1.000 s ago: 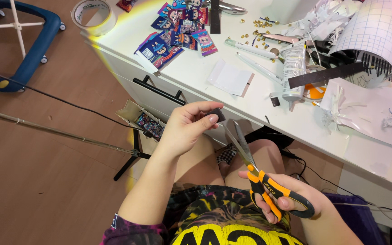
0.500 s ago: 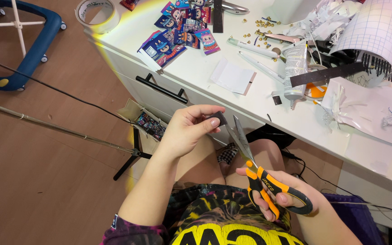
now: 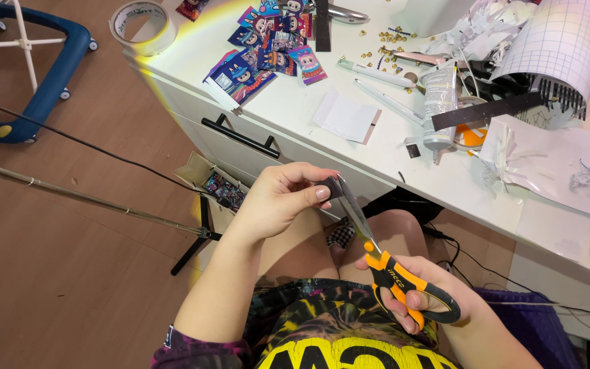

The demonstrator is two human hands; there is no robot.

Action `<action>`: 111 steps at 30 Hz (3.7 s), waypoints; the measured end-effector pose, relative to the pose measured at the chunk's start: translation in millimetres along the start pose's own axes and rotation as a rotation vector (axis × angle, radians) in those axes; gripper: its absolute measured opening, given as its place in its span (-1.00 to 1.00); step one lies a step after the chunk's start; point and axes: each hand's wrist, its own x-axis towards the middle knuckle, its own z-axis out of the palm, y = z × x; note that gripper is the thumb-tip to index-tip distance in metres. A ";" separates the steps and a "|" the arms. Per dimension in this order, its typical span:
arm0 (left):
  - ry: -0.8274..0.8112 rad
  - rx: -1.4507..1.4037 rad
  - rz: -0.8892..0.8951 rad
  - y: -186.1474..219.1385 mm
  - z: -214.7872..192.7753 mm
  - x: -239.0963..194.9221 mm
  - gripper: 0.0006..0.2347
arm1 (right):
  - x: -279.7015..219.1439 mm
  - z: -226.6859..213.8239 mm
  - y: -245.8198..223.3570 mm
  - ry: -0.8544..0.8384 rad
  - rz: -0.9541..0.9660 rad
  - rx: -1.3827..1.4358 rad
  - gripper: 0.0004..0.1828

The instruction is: The person cuts strips of black tape with scissors, attaches the tape to small cards, inserts the cards into printed pouches, and applies glue from a tube to the opening of a pouch.

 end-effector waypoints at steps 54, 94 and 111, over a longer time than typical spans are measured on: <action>0.474 0.073 -0.004 -65.2 51.9 11.4 -0.83 | 79.1 -25.4 -35.6 0.922 -0.915 -1.646 -0.68; 0.534 -0.317 -0.142 -61.9 7.0 30.7 -0.87 | 105.2 -28.7 -42.1 0.656 -1.364 -1.682 -0.81; 0.913 1.467 0.399 -42.8 -67.0 117.5 -0.93 | 102.1 -75.8 -37.4 1.046 -1.047 -2.126 -0.87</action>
